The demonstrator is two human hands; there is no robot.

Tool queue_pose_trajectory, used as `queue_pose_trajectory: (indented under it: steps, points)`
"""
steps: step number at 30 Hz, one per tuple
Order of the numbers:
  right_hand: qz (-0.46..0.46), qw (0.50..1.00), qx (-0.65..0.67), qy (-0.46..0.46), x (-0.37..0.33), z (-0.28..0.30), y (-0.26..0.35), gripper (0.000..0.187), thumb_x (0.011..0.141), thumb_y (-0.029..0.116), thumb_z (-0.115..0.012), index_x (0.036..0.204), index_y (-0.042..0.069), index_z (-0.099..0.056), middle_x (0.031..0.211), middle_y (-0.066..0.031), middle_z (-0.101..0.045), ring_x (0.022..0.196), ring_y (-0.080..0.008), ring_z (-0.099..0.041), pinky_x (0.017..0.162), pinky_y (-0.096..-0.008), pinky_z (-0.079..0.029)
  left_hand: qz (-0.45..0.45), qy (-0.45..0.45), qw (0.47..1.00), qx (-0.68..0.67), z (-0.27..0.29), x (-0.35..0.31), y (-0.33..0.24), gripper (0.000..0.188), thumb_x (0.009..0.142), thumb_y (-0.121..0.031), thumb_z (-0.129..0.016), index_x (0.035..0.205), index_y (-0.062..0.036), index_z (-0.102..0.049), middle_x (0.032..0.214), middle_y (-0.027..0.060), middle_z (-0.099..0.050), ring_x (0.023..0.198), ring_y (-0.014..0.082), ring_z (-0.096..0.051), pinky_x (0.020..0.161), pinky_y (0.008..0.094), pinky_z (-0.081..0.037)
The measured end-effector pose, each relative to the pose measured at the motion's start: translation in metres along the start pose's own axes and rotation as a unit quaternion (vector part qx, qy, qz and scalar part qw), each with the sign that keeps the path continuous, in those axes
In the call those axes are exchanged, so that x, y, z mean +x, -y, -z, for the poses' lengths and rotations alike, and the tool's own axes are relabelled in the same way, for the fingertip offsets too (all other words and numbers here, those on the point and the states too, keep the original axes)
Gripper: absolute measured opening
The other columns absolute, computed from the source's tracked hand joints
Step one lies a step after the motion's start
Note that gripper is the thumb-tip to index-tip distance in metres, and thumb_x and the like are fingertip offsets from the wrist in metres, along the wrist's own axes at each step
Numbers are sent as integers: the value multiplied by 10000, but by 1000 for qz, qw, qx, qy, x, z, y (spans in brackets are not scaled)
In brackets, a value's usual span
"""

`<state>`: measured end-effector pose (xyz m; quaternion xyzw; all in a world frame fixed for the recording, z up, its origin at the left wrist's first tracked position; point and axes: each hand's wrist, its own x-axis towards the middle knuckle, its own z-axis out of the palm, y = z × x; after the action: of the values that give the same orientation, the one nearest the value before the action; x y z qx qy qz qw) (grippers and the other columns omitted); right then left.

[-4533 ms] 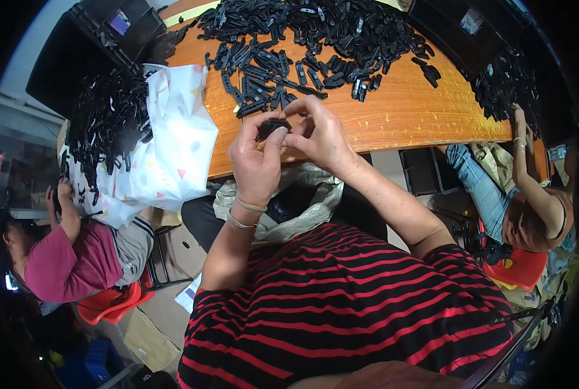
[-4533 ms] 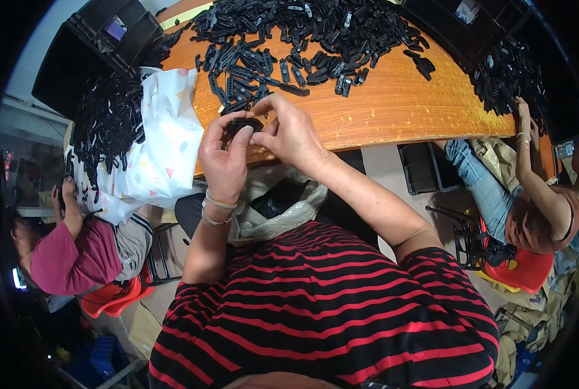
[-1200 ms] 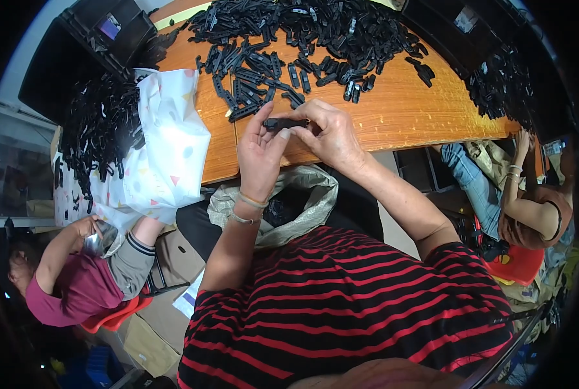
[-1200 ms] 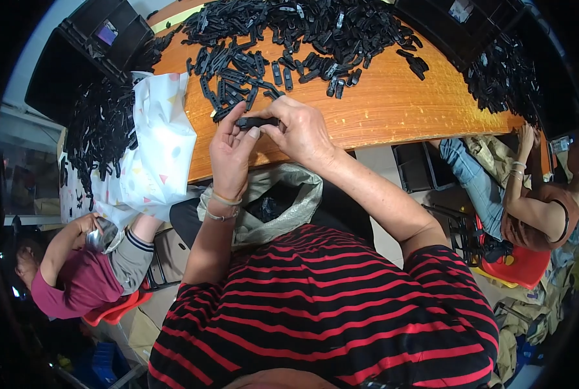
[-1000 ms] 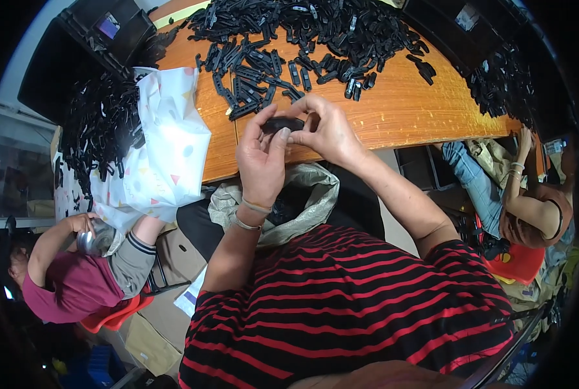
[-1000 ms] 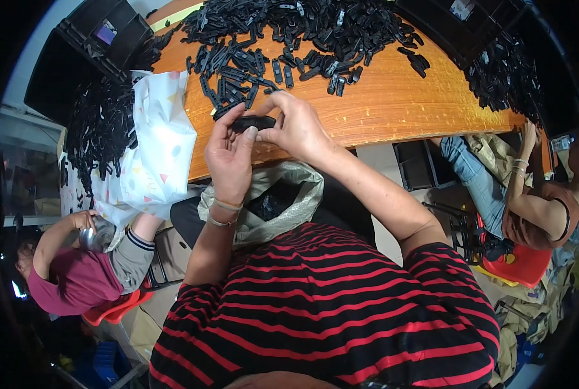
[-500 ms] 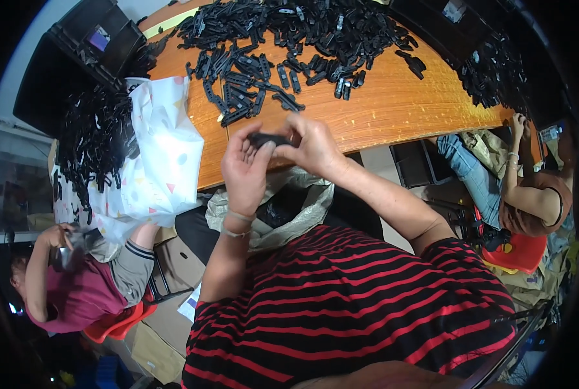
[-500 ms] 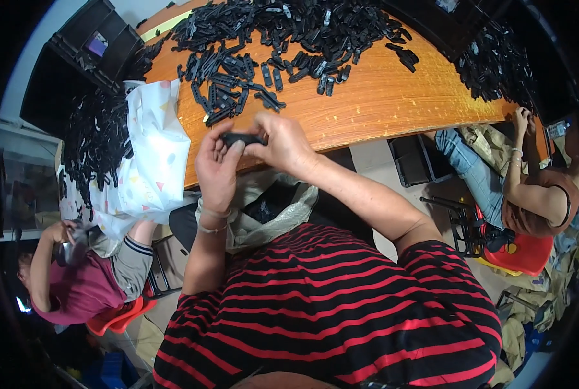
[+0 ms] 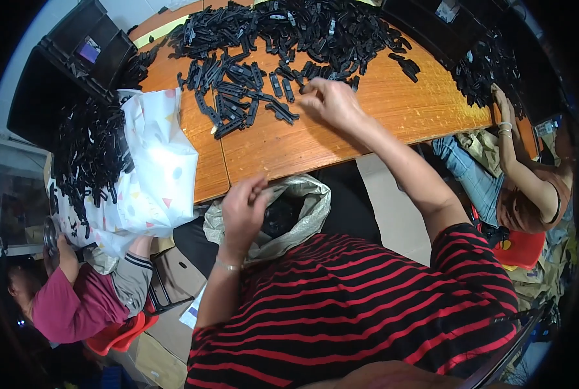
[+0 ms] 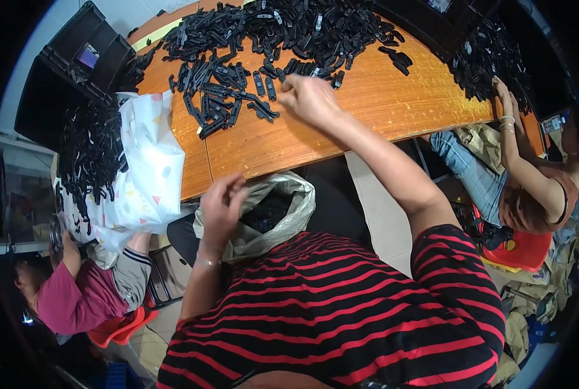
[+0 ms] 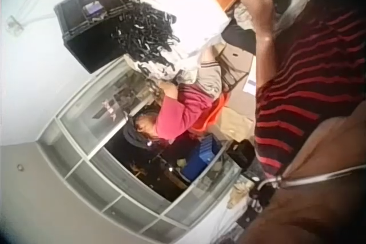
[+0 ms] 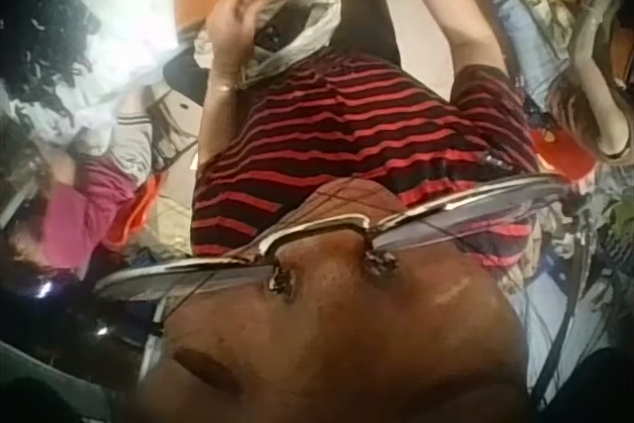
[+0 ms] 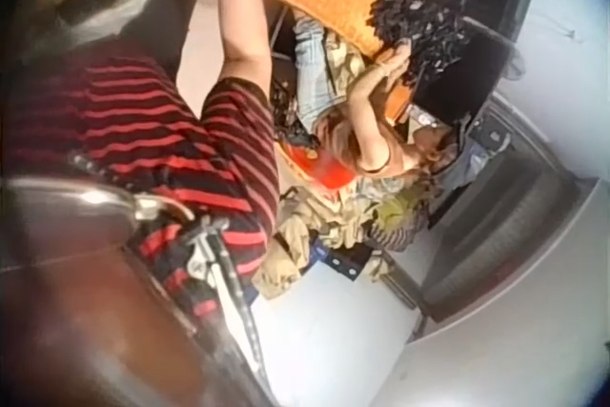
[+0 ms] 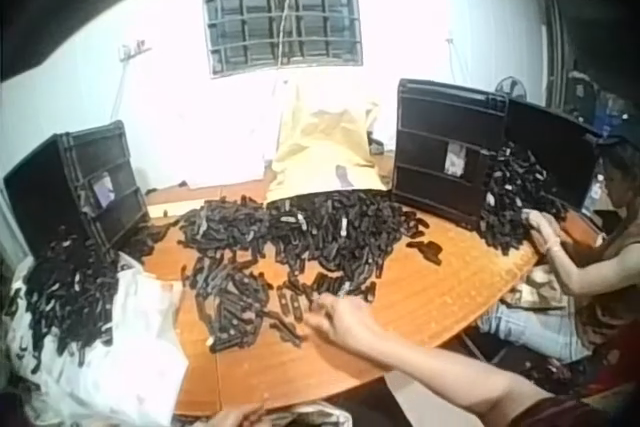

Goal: Inspecting and sorting small black plastic manufacturing components at a workbench.

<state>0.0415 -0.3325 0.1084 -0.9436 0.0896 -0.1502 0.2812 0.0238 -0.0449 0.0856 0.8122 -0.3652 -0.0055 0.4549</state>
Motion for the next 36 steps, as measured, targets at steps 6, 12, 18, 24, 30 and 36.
queue_pose_trajectory:
  steps: [6, 12, 18, 24, 30, 36]
  points:
    - [-27, 992, -126, 4, 36, -23, -15, 317, 822, 335, -684, 904, 32, -644, 817, -177, -675, 817, -340, -654, 716, -435, -499, -139, -27, 977, 158, -23, 110, 16, 262, 785, -16, -656, 1046, -34, -632, 899, 99, -603, 840, 272, -593, 724, 351, -497]
    - [-15, 988, -151, 21, 34, -25, -24, 239, 794, 238, -699, 889, 36, -613, 802, -180, -663, 821, -362, -645, 718, -448, -497, -232, 66, 938, 249, -35, 148, 34, 199, 743, -27, -677, 931, -45, -612, 933, 69, -549, 888, 265, -556, 726, 362, -495]
    - [2, 989, -147, -21, 23, -22, -25, 213, 754, 133, -699, 873, -12, -599, 798, -220, -648, 811, -395, -637, 716, -458, -501, -198, 67, 946, 248, -31, 139, 34, 213, 713, -33, -710, 850, -38, -546, 919, 77, -542, 888, 270, -556, 720, 372, -498]
    - [-34, 998, -13, 55, -9, -7, 6, 266, 801, 210, -701, 822, -26, -581, 759, -228, -633, 762, -379, -640, 698, -441, -502, -216, 30, 945, 242, -24, 129, 34, 200, 724, -36, -702, 828, -34, -531, 914, 94, -537, 868, 284, -560, 712, 376, -494]
    - [-91, 976, 186, 65, -34, -19, 22, 227, 870, 160, -655, 832, -17, -517, 694, -146, -613, 609, -244, -640, 596, -364, -497, -194, 7, 953, 232, -27, 123, 36, 201, 766, -16, -672, 937, -23, -568, 933, 103, -562, 857, 285, -578, 697, 366, -503]
    - [-16, 973, 227, -24, -43, -24, 44, 241, 838, 124, -673, 1009, -35, -611, 770, -151, -638, 710, -252, -664, 618, -355, -509, 168, 7, 886, -433, -30, 106, 17, 316, 864, 53, -584, 1173, 20, -531, 1000, 53, -603, 869, 86, -608, 703, 220, -537]
